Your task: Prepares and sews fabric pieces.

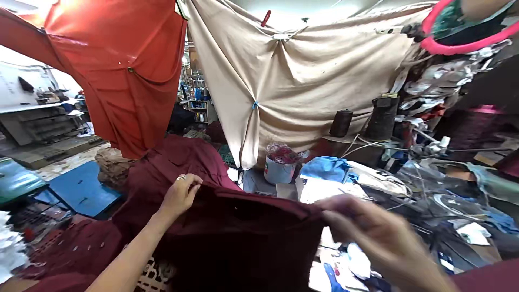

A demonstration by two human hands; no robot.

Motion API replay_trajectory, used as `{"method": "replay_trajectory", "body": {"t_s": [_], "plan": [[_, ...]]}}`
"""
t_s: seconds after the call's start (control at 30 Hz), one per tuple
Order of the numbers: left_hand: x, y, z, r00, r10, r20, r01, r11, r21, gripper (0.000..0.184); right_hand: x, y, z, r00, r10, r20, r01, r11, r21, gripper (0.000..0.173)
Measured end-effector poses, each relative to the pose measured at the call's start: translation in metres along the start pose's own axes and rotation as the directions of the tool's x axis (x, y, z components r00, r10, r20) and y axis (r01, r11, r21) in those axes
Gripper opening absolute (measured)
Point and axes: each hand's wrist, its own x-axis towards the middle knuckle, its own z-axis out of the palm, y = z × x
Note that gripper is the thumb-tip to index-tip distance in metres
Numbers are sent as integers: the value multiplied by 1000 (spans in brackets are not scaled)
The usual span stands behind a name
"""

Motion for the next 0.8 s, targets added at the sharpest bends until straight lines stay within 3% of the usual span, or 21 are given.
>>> {"method": "replay_trajectory", "body": {"t_s": [0.07,0.13,0.23,0.3,0.37,0.5,0.6,0.7,0.8], "plan": [[1,36,-54,996,10,-87,-16,998,-65,21,13,-32,-34,998,-52,-29,51,997,-56,14],[-1,65,-110,992,-36,-120,5,969,-246,18,32,-46,-51,986,-157,-60,157,988,-10,13],[-7,90,-177,976,-210,-63,154,861,-485,10,75,-58,-35,950,-312,14,304,934,187,12],[-12,85,-205,936,-348,-54,306,879,-365,10,101,-61,-1,917,-355,182,311,923,228,9],[-18,69,-228,882,-453,-128,447,891,-77,18,126,-52,40,893,-328,308,274,939,206,8],[-36,61,-281,798,-530,-289,599,752,276,32,163,-45,105,901,-279,333,262,960,94,13],[-55,88,-323,804,-437,-404,591,666,456,37,172,-67,134,908,-312,279,268,945,186,11],[-91,114,-364,840,-255,-479,525,604,600,44,161,-87,160,896,-380,231,309,905,292,12],[-141,144,-388,846,-217,-488,505,620,600,45,121,-96,188,866,-433,251,333,873,357,12]]}}
